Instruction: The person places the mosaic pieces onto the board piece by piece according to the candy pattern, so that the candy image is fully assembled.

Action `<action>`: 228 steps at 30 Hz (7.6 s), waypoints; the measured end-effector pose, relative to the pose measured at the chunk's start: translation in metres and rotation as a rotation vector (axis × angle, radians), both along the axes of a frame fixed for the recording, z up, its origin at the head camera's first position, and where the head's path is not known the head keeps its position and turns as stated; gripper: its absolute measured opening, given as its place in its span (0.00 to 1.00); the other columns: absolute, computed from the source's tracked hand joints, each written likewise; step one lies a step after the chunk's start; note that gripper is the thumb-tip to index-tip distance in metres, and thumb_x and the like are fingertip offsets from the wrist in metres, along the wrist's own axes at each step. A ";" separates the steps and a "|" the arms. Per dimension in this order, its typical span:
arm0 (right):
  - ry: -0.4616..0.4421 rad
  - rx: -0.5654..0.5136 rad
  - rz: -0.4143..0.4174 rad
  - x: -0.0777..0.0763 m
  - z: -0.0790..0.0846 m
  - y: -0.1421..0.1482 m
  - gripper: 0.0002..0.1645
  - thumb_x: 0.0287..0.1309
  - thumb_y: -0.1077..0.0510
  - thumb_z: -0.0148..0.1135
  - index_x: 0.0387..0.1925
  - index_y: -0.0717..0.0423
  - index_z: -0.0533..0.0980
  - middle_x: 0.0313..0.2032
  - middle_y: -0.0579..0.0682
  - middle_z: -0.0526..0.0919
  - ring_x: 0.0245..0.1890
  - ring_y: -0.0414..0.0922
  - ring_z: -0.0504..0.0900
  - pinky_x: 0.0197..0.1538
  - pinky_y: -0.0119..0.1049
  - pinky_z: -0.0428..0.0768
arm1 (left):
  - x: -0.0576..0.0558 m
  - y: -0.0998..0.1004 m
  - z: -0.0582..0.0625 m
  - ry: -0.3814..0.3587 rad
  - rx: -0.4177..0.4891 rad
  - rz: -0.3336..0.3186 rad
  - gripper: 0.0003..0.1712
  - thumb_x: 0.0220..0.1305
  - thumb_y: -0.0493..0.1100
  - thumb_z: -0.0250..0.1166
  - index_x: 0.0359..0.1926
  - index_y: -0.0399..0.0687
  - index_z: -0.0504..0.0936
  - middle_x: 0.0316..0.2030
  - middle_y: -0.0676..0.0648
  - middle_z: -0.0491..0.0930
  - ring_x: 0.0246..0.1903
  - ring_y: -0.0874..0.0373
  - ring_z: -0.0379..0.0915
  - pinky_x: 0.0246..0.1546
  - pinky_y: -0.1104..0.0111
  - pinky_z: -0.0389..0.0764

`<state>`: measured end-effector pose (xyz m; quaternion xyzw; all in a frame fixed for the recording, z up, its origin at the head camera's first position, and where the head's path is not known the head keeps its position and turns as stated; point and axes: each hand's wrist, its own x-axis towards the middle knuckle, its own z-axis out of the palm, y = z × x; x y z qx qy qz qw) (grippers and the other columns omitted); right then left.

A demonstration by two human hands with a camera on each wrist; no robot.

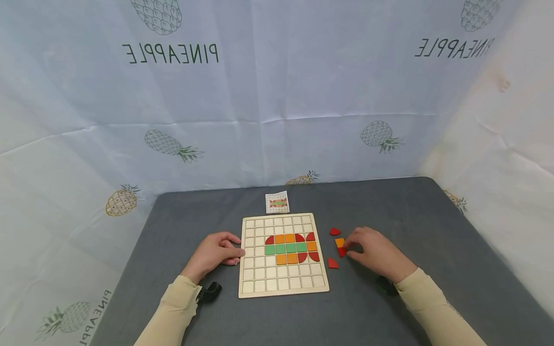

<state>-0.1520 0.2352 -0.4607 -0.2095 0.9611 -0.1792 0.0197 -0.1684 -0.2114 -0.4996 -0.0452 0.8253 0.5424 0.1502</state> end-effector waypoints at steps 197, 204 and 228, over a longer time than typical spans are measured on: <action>0.045 0.025 -0.075 0.003 -0.010 -0.006 0.09 0.57 0.58 0.82 0.36 0.45 0.87 0.37 0.40 0.85 0.41 0.43 0.81 0.50 0.49 0.88 | 0.000 0.001 -0.003 -0.002 0.004 0.020 0.23 0.58 0.42 0.84 0.52 0.41 0.86 0.30 0.44 0.87 0.28 0.58 0.88 0.34 0.65 0.92; 0.061 -0.012 -0.012 0.010 -0.009 -0.009 0.10 0.56 0.58 0.83 0.34 0.43 0.87 0.35 0.38 0.84 0.42 0.41 0.82 0.49 0.46 0.88 | 0.000 0.001 -0.004 0.018 0.005 0.002 0.23 0.59 0.42 0.84 0.52 0.41 0.86 0.31 0.44 0.87 0.28 0.58 0.88 0.34 0.65 0.92; 0.058 0.020 -0.001 0.014 -0.017 -0.041 0.10 0.54 0.56 0.83 0.34 0.41 0.88 0.32 0.35 0.79 0.36 0.34 0.73 0.38 0.31 0.82 | 0.000 0.000 -0.005 0.013 -0.014 0.009 0.25 0.57 0.45 0.85 0.52 0.42 0.86 0.31 0.44 0.87 0.29 0.56 0.88 0.34 0.66 0.92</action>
